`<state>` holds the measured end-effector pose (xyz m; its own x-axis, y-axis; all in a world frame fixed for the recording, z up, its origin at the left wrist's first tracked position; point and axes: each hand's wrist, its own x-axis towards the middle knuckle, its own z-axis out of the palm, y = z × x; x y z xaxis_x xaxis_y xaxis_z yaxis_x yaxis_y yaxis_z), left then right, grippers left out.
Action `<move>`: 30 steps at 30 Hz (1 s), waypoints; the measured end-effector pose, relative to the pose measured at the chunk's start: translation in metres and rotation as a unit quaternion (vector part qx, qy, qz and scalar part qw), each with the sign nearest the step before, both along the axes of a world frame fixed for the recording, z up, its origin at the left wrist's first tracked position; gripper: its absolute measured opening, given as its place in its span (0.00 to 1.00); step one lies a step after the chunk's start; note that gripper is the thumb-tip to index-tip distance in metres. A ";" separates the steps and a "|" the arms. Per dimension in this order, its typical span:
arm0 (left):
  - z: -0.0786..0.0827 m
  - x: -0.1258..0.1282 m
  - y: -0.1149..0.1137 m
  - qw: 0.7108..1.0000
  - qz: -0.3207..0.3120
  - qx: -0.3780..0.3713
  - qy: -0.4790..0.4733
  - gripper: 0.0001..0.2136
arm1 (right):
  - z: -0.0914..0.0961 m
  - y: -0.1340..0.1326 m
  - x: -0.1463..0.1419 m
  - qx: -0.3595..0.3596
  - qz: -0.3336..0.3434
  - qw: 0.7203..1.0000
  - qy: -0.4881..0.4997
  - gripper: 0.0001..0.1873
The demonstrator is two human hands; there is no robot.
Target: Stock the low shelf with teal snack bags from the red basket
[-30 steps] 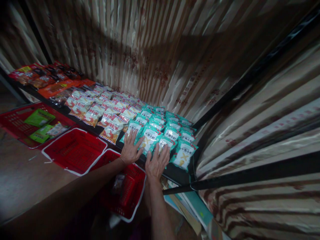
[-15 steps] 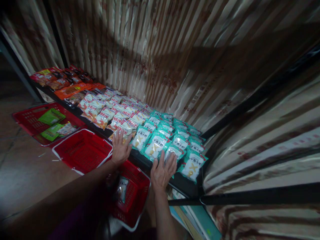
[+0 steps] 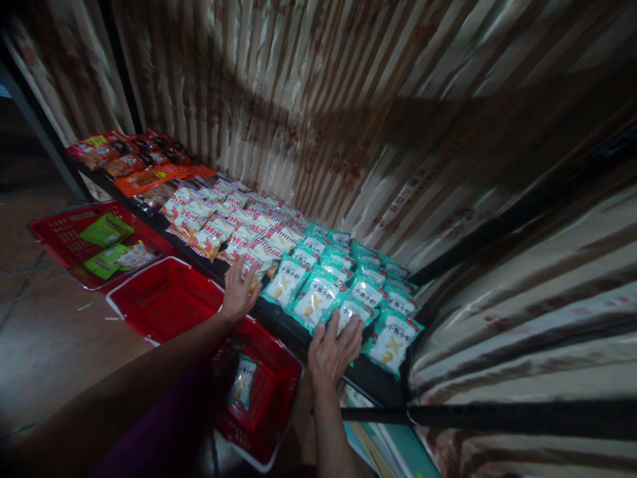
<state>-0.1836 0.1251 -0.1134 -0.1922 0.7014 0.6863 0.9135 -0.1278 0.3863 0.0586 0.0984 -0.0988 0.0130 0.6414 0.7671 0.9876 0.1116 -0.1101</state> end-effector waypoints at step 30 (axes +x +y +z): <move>0.017 0.011 0.023 0.997 -0.004 -0.059 0.042 0.26 | 0.002 0.007 0.003 -0.030 -0.041 0.999 0.001 0.30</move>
